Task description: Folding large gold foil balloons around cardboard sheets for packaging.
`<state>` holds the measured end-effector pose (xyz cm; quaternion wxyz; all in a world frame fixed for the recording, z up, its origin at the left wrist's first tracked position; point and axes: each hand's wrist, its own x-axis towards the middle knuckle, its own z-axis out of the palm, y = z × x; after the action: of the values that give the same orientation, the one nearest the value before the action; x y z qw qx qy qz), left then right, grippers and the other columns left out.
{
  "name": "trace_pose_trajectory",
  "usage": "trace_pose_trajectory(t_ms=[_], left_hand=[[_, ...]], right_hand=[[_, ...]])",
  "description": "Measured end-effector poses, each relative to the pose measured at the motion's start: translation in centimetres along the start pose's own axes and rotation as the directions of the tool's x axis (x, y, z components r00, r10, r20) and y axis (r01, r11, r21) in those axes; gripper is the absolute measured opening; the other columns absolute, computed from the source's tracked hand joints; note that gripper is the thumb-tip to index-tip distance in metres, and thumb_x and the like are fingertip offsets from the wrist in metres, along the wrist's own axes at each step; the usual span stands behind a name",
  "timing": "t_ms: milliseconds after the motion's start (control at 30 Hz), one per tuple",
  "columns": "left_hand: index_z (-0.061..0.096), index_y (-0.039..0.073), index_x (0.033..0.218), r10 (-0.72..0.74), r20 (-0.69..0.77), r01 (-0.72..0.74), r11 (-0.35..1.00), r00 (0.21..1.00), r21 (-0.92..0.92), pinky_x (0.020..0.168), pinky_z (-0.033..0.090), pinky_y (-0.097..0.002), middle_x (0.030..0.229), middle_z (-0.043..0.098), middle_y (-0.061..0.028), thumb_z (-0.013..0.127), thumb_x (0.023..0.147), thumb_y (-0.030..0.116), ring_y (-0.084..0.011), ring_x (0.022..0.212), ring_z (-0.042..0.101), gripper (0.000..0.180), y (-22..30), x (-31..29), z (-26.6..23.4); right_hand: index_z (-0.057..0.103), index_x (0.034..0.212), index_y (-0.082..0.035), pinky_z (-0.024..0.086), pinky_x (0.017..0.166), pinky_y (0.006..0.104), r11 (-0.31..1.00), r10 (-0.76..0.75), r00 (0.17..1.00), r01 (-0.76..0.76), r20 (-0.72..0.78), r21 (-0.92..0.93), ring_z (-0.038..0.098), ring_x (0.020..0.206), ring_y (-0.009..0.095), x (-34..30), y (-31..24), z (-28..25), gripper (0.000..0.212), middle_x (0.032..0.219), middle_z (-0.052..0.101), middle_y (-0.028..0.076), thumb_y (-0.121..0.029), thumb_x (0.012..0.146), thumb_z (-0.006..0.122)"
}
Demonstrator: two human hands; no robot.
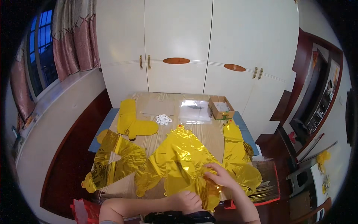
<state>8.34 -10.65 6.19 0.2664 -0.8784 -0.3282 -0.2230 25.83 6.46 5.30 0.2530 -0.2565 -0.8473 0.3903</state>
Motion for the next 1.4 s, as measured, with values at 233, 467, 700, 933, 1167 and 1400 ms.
trace_pose_trajectory(t_ms=[233, 467, 700, 933, 1167, 1400], left_hand=[[0.058, 0.013, 0.078, -0.04, 0.103, 0.043, 0.999, 0.994, -0.02, 0.053, 0.035, -0.0236, 0.067, 0.05, 0.0041, 0.058, 0.077, 0.019, -0.0097, 0.061, 0.052, 0.006, 0.6, -1.2, 1.0], [0.061, 0.01, 0.083, -0.112, 0.268, 0.2, 0.924, 0.957, -0.327, 0.055, 0.044, -0.027, 0.069, 0.054, 0.0, 0.063, 0.085, 0.033, -0.0162, 0.064, 0.056, 0.023, 1.4, -1.1, 0.0], [0.062, 0.007, 0.112, -0.257, 0.402, 0.415, 0.827, 0.879, -0.38, 0.089, 0.048, -0.043, 0.115, 0.062, -0.0151, 0.062, 0.086, 0.048, -0.0315, 0.109, 0.058, 0.048, -7.4, -1.2, 3.3], [0.037, 0.016, 0.145, -0.399, 0.518, 0.53, 0.838, 0.757, -0.129, 0.111, 0.022, -0.0593, 0.151, 0.032, -0.0175, 0.051, 0.087, 0.063, -0.042, 0.14, 0.026, 0.076, -14.2, -3.4, 8.0], [0.035, 0.021, 0.147, -0.502, 0.547, 0.581, 0.813, 0.67, 0.035, 0.111, 0.018, -0.0632, 0.153, 0.031, -0.0142, 0.042, 0.086, 0.072, -0.0413, 0.141, 0.025, 0.08, -14.7, -5.9, 9.9], [0.035, 0.021, 0.147, -0.491, 0.554, 0.579, 0.815, 0.672, 0.02, 0.111, 0.018, -0.0608, 0.152, 0.031, -0.015, 0.044, 0.086, 0.071, -0.0425, 0.14, 0.025, 0.08, -13.7, -6.2, 8.6]], right_hand=[[0.062, 0.114, -0.002, 0.044, 0.097, 0.0417, 0.914, -0.227, 0.973, 0.223, 0.027, -0.34, 0.056, 0.111, 0.035, 3.3, 4.2, 1.2, 0.034, 0.116, 0.062, 0.018, -0.021, 0.086, 0.064], [0.064, 0.109, -0.002, 0.046, 0.096, 0.042, 0.866, -0.311, 0.949, 0.304, 0.048, -0.397, 0.058, 0.109, 0.035, 4.1, 5.7, 1.7, 0.029, 0.113, 0.063, 0.017, -0.018, 0.085, 0.063], [0.062, 0.115, -0.004, 0.044, 0.097, 0.0424, 0.877, -0.251, 0.966, 0.257, 0.068, -0.407, 0.056, 0.112, 0.034, 4.4, 6.5, 1.3, 0.033, 0.12, 0.06, 0.017, -0.021, 0.087, 0.062], [0.049, 0.134, -0.011, 0.029, 0.109, 0.0499, 0.757, -0.193, 0.977, 0.205, 0.086, -0.62, 0.041, 0.132, 0.033, 6.0, 8.0, 1.3, 0.049, 0.142, 0.045, 0.016, -0.037, 0.093, 0.053], [0.034, 0.145, -0.01, 0.025, 0.112, 0.0485, 0.76, -0.085, 0.992, 0.125, 0.093, -0.638, 0.031, 0.139, 0.036, 5.8, 7.3, 1.9, 0.063, 0.151, 0.031, 0.02, -0.048, 0.096, 0.042], [0.03, 0.148, -0.01, 0.02, 0.114, 0.0514, 0.645, -0.02, 0.994, 0.092, 0.104, -0.758, 0.023, 0.142, 0.039, 4.2, 6.5, 3.3, 0.07, 0.154, 0.026, 0.019, -0.054, 0.095, 0.038]])
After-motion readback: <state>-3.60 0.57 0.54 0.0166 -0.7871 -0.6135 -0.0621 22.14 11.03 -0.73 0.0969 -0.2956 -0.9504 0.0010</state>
